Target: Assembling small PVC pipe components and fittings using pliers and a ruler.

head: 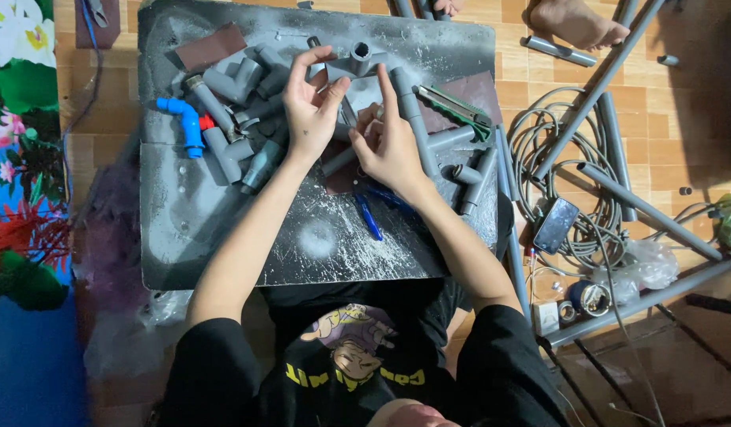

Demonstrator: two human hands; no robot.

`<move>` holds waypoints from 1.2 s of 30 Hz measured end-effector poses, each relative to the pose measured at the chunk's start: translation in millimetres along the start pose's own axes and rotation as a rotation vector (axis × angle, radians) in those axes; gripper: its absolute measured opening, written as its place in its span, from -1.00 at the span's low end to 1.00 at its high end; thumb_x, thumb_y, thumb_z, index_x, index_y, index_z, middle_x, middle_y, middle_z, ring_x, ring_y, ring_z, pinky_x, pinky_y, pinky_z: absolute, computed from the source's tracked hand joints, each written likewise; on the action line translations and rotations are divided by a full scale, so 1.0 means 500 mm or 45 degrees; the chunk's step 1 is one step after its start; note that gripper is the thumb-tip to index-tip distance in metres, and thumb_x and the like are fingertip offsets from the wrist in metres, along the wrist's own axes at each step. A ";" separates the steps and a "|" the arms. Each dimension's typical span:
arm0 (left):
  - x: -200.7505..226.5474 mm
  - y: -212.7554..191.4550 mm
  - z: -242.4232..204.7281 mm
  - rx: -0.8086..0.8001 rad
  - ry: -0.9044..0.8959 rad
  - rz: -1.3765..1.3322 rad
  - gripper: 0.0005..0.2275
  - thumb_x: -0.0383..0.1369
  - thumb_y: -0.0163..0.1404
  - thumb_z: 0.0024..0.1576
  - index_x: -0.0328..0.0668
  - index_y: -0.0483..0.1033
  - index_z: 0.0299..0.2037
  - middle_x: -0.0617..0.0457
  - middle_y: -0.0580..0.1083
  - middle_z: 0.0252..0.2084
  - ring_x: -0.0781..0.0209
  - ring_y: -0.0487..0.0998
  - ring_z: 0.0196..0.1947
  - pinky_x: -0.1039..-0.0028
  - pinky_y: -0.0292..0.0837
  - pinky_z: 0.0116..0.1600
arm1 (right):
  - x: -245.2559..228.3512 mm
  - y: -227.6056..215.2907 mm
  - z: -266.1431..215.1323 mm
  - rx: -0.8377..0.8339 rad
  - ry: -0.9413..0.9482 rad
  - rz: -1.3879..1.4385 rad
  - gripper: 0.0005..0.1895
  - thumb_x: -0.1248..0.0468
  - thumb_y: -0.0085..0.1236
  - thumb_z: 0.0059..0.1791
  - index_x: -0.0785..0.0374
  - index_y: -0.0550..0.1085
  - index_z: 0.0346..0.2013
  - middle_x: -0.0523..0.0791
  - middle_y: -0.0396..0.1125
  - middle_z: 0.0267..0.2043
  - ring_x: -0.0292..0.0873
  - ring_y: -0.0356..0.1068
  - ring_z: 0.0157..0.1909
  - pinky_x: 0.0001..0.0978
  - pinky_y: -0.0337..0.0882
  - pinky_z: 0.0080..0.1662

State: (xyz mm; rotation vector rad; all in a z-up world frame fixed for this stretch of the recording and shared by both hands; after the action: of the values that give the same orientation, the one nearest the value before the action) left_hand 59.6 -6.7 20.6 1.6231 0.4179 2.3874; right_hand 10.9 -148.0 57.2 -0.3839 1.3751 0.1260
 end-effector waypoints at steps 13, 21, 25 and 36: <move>0.027 0.012 0.005 -0.038 0.126 0.118 -0.69 -0.57 0.17 0.30 -0.38 0.41 0.21 0.07 0.34 0.21 0.29 0.50 0.14 0.55 0.49 0.19 | -0.023 -0.031 -0.002 0.205 -0.091 -0.802 0.03 0.35 0.27 -0.05 0.29 -0.14 0.56 -0.12 0.45 -0.37 -0.09 0.51 -0.41 -0.25 0.49 -0.30; 0.042 0.022 -0.012 -0.021 0.179 0.197 -0.75 -0.63 0.20 0.23 -0.43 0.45 0.06 0.00 0.31 0.17 0.26 0.50 0.13 0.48 0.57 0.19 | 0.002 -0.078 0.034 0.391 -0.079 -0.407 -0.40 0.43 0.21 0.06 0.30 0.32 0.40 -0.18 0.36 -0.42 -0.37 0.34 -0.44 -0.49 0.37 -0.36; 0.031 0.027 -0.011 -0.019 0.114 0.130 -0.75 -0.64 0.21 0.23 -0.43 0.44 0.06 0.03 0.31 0.14 0.31 0.50 0.04 0.55 0.51 0.10 | -0.017 -0.129 0.037 0.823 -0.199 -0.406 -0.80 0.39 0.26 0.06 0.32 0.60 -0.02 -0.25 0.33 -0.58 -0.48 0.21 -0.51 -0.59 0.20 -0.42; 0.029 0.033 -0.010 -0.068 0.073 0.111 -0.73 -0.65 0.19 0.23 -0.40 0.43 0.08 0.04 0.31 0.16 0.27 0.52 0.12 0.51 0.55 0.19 | 0.016 -0.142 0.025 0.979 -0.160 -0.357 -0.88 0.35 0.32 0.03 0.32 0.65 -0.17 -0.29 0.22 -0.63 -0.51 0.11 -0.54 -0.59 0.12 -0.45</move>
State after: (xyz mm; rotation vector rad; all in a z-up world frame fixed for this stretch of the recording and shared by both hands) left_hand 49.3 -17.6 37.3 1.5844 0.2968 2.4912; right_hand 46.2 -211.0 64.9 0.0820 1.1328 -0.5878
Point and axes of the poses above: each hand's wrist, its own z-axis towards the middle knuckle, its own y-axis out of the palm, x = y × z, the point moved 9 cm from there along z, towards the middle knuckle
